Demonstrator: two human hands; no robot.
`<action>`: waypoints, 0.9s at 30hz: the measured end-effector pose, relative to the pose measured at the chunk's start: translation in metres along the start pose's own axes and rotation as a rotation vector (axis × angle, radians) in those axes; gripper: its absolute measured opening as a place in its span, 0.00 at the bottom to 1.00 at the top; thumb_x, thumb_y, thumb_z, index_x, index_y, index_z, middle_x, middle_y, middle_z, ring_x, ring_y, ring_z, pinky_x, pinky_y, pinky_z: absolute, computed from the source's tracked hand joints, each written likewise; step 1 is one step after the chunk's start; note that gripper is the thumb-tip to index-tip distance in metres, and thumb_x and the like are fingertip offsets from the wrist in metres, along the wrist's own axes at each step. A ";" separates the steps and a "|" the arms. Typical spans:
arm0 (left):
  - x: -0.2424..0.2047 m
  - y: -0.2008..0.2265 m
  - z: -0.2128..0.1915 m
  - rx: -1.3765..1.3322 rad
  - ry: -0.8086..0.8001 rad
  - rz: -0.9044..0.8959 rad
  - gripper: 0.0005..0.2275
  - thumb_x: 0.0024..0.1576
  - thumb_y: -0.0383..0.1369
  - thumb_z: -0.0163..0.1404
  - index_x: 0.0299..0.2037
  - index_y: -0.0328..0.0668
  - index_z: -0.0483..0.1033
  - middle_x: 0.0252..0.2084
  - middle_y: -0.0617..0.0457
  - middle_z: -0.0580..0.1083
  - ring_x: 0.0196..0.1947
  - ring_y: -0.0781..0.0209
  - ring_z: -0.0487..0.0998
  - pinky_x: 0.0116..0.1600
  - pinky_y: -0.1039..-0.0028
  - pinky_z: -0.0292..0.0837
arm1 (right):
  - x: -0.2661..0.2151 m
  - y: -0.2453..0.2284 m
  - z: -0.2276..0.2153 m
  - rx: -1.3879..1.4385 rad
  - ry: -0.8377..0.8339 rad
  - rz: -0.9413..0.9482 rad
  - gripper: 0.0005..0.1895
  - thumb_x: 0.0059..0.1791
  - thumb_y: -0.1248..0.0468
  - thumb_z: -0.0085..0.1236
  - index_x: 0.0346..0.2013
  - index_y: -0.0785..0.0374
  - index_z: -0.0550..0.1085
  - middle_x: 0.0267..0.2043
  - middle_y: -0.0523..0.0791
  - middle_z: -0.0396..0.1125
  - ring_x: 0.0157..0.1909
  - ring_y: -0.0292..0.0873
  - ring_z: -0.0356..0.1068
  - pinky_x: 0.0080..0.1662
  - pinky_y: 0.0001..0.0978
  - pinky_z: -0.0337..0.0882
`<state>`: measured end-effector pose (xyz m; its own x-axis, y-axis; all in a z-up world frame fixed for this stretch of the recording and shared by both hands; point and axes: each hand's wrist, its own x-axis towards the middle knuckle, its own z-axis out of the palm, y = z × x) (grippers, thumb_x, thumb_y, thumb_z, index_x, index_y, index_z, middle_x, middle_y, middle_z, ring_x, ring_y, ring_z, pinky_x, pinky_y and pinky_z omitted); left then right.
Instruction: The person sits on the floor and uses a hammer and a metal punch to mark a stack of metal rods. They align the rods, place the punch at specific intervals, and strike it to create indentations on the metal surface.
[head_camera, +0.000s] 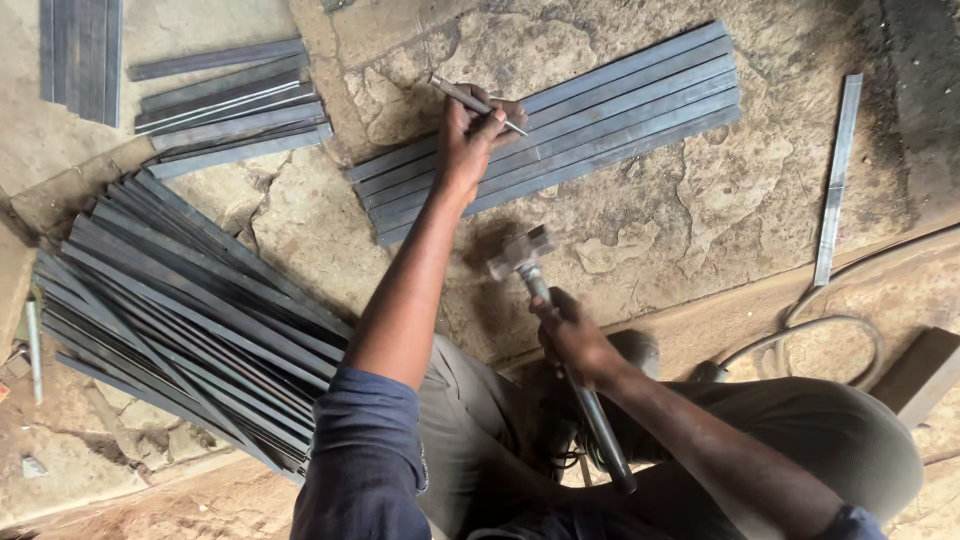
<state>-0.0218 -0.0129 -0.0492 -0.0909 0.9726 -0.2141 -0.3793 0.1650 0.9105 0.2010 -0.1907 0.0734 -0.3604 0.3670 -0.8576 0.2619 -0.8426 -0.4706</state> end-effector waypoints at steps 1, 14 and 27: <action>-0.001 -0.001 0.001 -0.014 -0.012 -0.006 0.12 0.64 0.20 0.46 0.52 0.43 0.58 0.47 0.42 0.78 0.48 0.51 0.83 0.53 0.59 0.86 | 0.001 0.000 0.001 -0.023 0.000 -0.003 0.23 0.56 0.47 0.42 0.55 0.61 0.63 0.19 0.39 0.56 0.17 0.35 0.54 0.19 0.32 0.61; -0.006 0.012 0.009 0.112 -0.041 0.019 0.09 0.64 0.21 0.46 0.50 0.43 0.61 0.47 0.41 0.80 0.49 0.51 0.84 0.54 0.57 0.87 | 0.009 0.003 0.000 -0.085 -0.001 0.074 0.29 0.55 0.44 0.43 0.62 0.60 0.60 0.22 0.38 0.56 0.18 0.33 0.54 0.20 0.31 0.63; 0.000 0.005 0.012 0.453 -0.110 0.226 0.09 0.65 0.21 0.45 0.52 0.37 0.61 0.47 0.41 0.79 0.50 0.52 0.85 0.54 0.61 0.87 | 0.010 0.001 -0.003 -0.161 -0.001 0.065 0.29 0.55 0.44 0.42 0.63 0.61 0.59 0.21 0.39 0.56 0.17 0.33 0.55 0.20 0.32 0.64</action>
<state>-0.0129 -0.0101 -0.0409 -0.0182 0.9996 0.0216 0.0780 -0.0201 0.9967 0.2004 -0.1865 0.0633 -0.3386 0.3133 -0.8872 0.4246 -0.7906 -0.4413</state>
